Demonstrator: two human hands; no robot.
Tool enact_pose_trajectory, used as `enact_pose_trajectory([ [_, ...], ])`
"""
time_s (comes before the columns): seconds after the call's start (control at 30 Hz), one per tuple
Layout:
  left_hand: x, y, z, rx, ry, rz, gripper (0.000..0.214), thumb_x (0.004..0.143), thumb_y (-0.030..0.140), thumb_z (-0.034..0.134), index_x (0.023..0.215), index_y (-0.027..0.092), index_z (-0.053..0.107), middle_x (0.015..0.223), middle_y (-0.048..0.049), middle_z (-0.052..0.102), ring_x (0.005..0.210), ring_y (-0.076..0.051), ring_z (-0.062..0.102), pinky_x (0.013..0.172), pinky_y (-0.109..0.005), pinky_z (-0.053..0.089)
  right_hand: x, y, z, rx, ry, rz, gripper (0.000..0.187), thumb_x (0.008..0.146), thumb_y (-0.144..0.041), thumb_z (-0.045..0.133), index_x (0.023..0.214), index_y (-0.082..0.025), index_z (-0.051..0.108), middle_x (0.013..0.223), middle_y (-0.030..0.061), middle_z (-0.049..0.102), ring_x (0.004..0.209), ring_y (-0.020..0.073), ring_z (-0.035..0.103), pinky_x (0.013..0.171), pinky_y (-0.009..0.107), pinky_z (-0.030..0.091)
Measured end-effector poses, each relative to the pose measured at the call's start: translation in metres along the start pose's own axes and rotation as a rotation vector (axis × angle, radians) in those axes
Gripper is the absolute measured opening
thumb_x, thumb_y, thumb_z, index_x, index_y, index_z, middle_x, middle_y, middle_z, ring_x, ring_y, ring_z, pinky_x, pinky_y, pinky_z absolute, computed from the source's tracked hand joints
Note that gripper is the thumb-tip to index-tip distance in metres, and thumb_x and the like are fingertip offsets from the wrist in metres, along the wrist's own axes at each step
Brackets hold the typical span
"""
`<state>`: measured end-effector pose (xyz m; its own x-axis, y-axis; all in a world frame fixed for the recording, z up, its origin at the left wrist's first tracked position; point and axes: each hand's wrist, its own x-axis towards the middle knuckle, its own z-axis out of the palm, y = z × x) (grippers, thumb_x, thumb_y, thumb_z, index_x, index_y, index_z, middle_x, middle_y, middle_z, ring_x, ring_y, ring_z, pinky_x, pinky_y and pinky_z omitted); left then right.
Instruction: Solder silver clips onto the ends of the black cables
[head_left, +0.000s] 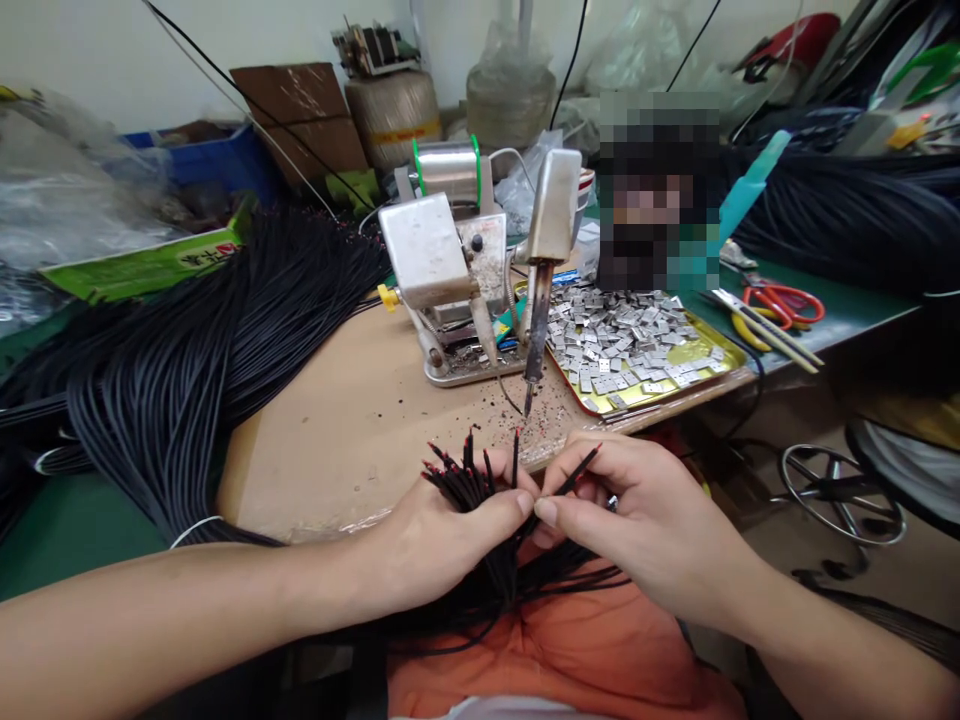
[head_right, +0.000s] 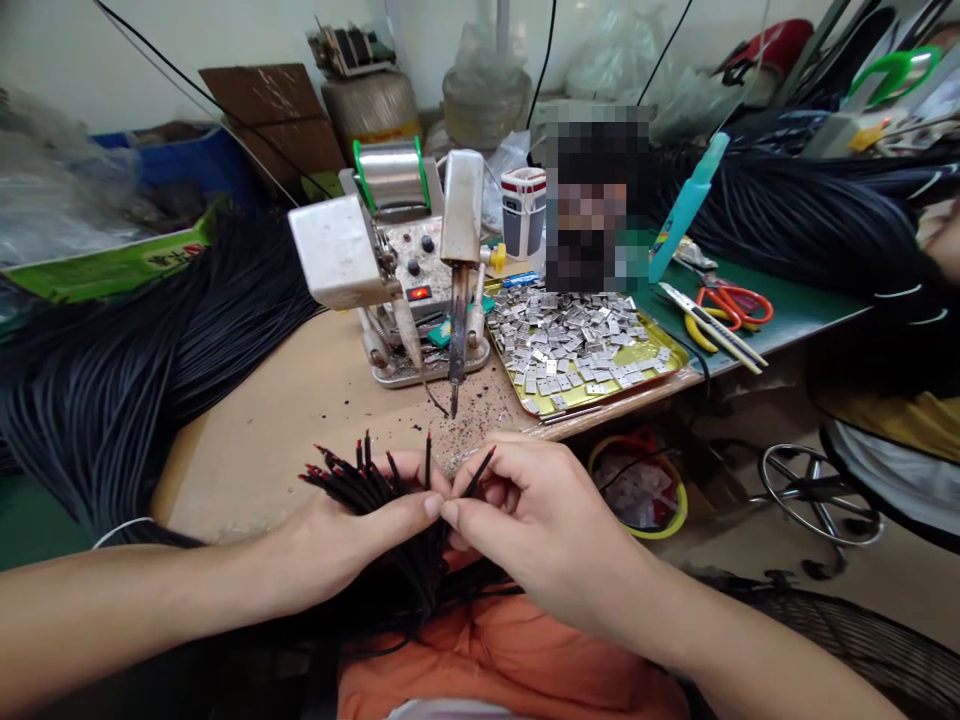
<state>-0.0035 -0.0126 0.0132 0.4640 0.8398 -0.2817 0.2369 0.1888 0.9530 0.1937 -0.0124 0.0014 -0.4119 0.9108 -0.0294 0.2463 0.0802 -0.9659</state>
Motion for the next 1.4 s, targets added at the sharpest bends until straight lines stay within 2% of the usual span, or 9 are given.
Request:
enact_pose_trajectory([
  [0.1, 0.000, 0.003, -0.001, -0.054, -0.108, -0.050, 0.019, 0.092, 0.030, 0.059, 0.083, 0.015, 0.066, 0.081, -0.0037, 0.069, 0.080, -0.017, 0.064, 0.077, -0.029, 0.053, 0.001, 0.001, -0.001, 0.132, -0.047, 0.043, 0.009, 0.088, -0.016, 0.067, 0.080, -0.019, 0.064, 0.073, -0.0001, 0.069, 0.065, 0.0154, 0.069, 0.061, 0.027, 0.054],
  [0.2, 0.000, 0.005, -0.001, -0.097, -0.135, -0.096, 0.019, 0.090, 0.030, 0.061, 0.083, 0.014, 0.069, 0.079, -0.0043, 0.071, 0.077, -0.017, 0.066, 0.078, -0.030, 0.055, 0.002, 0.001, 0.000, 0.193, -0.050, 0.044, 0.008, 0.088, -0.016, 0.068, 0.082, -0.019, 0.065, 0.074, 0.0001, 0.070, 0.066, 0.0164, 0.072, 0.064, 0.029, 0.058],
  [0.5, -0.002, 0.002, 0.008, -0.224, 0.097, -0.133, 0.022, 0.086, 0.036, 0.070, 0.075, 0.018, 0.064, 0.072, -0.0012, 0.073, 0.071, -0.018, 0.070, 0.072, -0.029, 0.057, 0.001, -0.004, -0.002, 0.398, -0.049, 0.141, 0.013, 0.092, -0.026, 0.066, 0.081, -0.020, 0.071, 0.072, 0.0029, 0.073, 0.067, 0.0196, 0.074, 0.070, 0.035, 0.064],
  [0.6, -0.002, 0.001, 0.007, -0.124, 0.173, -0.026, 0.022, 0.089, 0.036, 0.068, 0.077, 0.017, 0.066, 0.075, -0.0008, 0.071, 0.073, -0.016, 0.066, 0.071, -0.027, 0.055, 0.002, -0.005, -0.006, 0.387, -0.062, 0.152, 0.012, 0.093, -0.029, 0.067, 0.087, -0.021, 0.074, 0.078, 0.0023, 0.074, 0.071, 0.0166, 0.072, 0.069, 0.029, 0.062],
  [0.73, -0.002, -0.004, 0.003, -0.065, 0.228, 0.043, 0.024, 0.095, 0.036, 0.061, 0.083, 0.016, 0.067, 0.074, -0.0010, 0.067, 0.073, -0.015, 0.062, 0.070, -0.025, 0.051, 0.006, -0.002, -0.011, 0.324, -0.049, 0.144, 0.014, 0.084, -0.027, 0.077, 0.075, -0.018, 0.072, 0.070, -0.0014, 0.069, 0.065, 0.0097, 0.063, 0.061, 0.019, 0.053],
  [0.9, 0.000, -0.009, 0.004, -0.117, 0.150, 0.066, 0.029, 0.096, 0.041, 0.060, 0.082, 0.016, 0.060, 0.067, 0.0023, 0.058, 0.061, -0.011, 0.053, 0.061, -0.023, 0.046, 0.008, 0.007, -0.001, 0.388, -0.009, 0.056, 0.016, 0.085, -0.027, 0.077, 0.076, -0.019, 0.067, 0.072, -0.0008, 0.069, 0.069, 0.0130, 0.064, 0.065, 0.025, 0.054],
  [1.1, 0.002, -0.003, 0.007, -0.287, 0.125, 0.009, 0.032, 0.080, 0.038, 0.081, 0.083, 0.017, 0.056, 0.065, 0.0063, 0.055, 0.055, -0.008, 0.048, 0.050, -0.019, 0.042, 0.007, 0.011, 0.013, 0.375, 0.087, -0.021, 0.024, 0.086, -0.031, 0.076, 0.068, -0.019, 0.066, 0.068, -0.0022, 0.064, 0.064, 0.0109, 0.061, 0.061, 0.023, 0.052],
  [1.27, 0.000, -0.002, 0.005, -0.230, 0.136, -0.015, 0.030, 0.081, 0.037, 0.079, 0.074, 0.014, 0.060, 0.055, 0.0061, 0.054, 0.049, -0.006, 0.047, 0.046, -0.017, 0.039, 0.008, 0.007, 0.008, 0.360, 0.054, -0.001, 0.016, 0.085, -0.033, 0.077, 0.076, -0.021, 0.072, 0.075, 0.0007, 0.072, 0.069, 0.0136, 0.069, 0.063, 0.025, 0.058],
  [1.4, -0.002, -0.001, 0.004, -0.191, 0.196, -0.042, 0.026, 0.081, 0.036, 0.079, 0.079, 0.014, 0.065, 0.055, 0.0062, 0.055, 0.047, -0.006, 0.047, 0.043, -0.016, 0.037, 0.009, 0.002, -0.003, 0.261, 0.100, 0.057, 0.007, 0.083, -0.028, 0.078, 0.081, -0.022, 0.077, 0.081, 0.0024, 0.076, 0.072, 0.0162, 0.073, 0.065, 0.026, 0.061],
])
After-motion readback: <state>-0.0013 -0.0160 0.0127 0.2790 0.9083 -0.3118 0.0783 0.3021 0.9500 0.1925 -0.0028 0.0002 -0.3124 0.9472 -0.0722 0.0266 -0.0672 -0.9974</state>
